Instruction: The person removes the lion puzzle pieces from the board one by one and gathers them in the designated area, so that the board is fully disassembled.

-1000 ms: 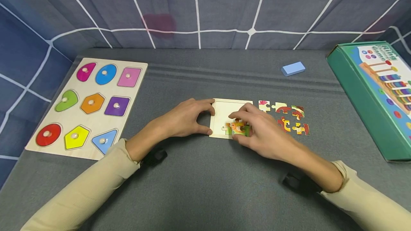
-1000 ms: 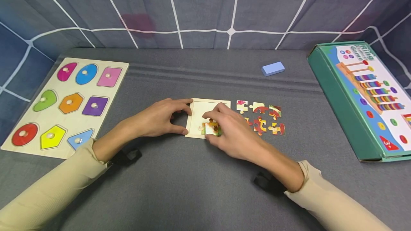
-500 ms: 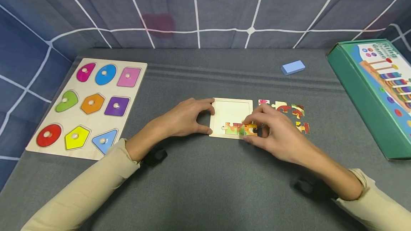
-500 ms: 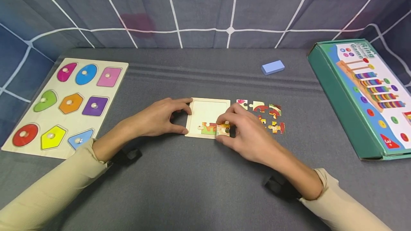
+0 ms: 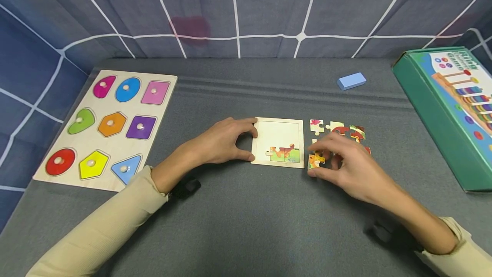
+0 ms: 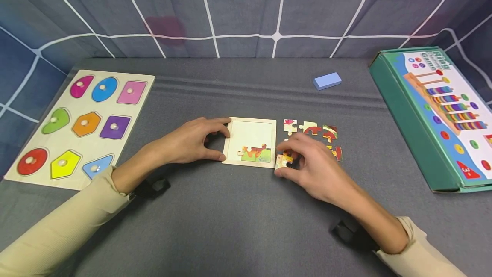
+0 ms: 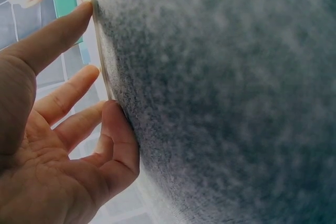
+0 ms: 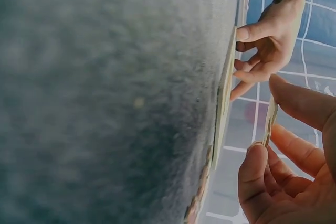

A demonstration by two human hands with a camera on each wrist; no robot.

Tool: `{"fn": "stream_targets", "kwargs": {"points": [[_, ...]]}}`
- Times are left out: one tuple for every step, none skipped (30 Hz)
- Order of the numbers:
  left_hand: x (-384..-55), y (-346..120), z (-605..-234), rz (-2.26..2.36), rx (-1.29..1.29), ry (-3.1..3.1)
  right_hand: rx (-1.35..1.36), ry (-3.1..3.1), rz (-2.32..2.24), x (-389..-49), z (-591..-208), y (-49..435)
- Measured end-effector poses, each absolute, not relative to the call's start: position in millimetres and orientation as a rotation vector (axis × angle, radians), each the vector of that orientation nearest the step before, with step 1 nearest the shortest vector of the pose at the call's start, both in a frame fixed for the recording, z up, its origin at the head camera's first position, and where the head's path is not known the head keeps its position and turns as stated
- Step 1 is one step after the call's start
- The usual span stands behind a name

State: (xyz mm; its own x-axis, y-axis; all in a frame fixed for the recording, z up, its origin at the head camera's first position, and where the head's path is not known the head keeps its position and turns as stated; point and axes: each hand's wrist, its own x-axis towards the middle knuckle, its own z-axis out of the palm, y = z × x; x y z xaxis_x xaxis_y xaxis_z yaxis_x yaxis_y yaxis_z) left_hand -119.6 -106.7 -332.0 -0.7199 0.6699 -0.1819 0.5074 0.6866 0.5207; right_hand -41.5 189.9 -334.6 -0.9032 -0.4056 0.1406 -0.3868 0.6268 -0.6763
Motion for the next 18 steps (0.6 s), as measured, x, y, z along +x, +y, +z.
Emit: {"fn": "stream_targets", "kwargs": {"points": [[-119.7, -106.8, -332.0, 0.629, 0.923, 2.543, -0.683, 2.815, -1.154, -40.8, -335.2, 191.0], [-119.8, -106.9, -332.1, 0.63, 0.923, 2.544, -0.683, 2.82, -1.148, -40.1, -335.7, 192.1], [-119.9, -107.0, -332.2, 0.63, 0.924, 2.544, -0.681, 2.827, -1.142, -39.6, -336.4, 193.2], [-120.0, -107.0, -332.4, 0.631, 0.924, 2.545, -0.682, 2.835, -1.136, -39.2, -336.9, 194.2], [-120.0, -107.1, -332.7, 0.632, 0.924, 2.545, -0.681, 2.841, -1.135, -38.7, -337.3, 195.1], [-119.9, -107.1, -332.8, 0.63, 0.924, 2.546, -0.684, 2.848, -1.132, -38.4, -337.9, 195.9], [-119.9, -107.0, -333.0, 0.63, 0.925, 2.547, -0.685, 2.854, -1.132, -38.1, -338.4, 196.6], [-119.9, -106.8, -333.2, 0.631, 0.926, 2.547, -0.687, 2.856, -1.135, -37.9, -339.0, 197.3], [-119.7, -106.7, -333.2, 0.63, 0.926, 2.548, -0.689, 2.858, -1.137, -37.6, -339.6, 197.9], [-119.4, -106.6, -333.1, 0.629, 0.926, 2.549, -0.689, 2.856, -1.135, -37.3, -340.1, 198.4], [-119.3, -106.5, -333.1, 0.629, 0.926, 2.548, -0.688, 2.854, -1.131, -37.0, -340.7, 198.8], [-119.1, -106.5, -332.6, 0.629, 0.926, 2.549, -0.686, 2.852, -1.122, -36.8, -341.2, 199.1], [-119.1, -106.5, -332.7, 0.63, 0.928, 2.548, -0.683, 2.85, -1.106, -36.4, -341.6, 199.4], [-119.1, -106.5, -332.5, 0.631, 0.929, 2.547, -0.678, 2.847, -1.09, -36.3, -342.1, 199.6], [-119.1, -106.5, -332.6, 0.632, 0.93, 2.546, -0.672, 2.843, -1.073, -36.2, -342.7, 199.9], [-119.2, -106.5, -332.7, 0.634, 0.932, 2.546, -0.668, 2.839, -1.054, -36.1, -343.1, 200.0], [-119.3, -106.4, -332.9, 0.635, 0.932, 2.546, -0.67, 2.839, -1.038, -36.1, -343.6, 200.1], [-119.4, -106.3, -333.0, 0.636, 0.933, 2.546, -0.672, 2.837, -1.022, -36.1, -344.1, 200.3]]}}
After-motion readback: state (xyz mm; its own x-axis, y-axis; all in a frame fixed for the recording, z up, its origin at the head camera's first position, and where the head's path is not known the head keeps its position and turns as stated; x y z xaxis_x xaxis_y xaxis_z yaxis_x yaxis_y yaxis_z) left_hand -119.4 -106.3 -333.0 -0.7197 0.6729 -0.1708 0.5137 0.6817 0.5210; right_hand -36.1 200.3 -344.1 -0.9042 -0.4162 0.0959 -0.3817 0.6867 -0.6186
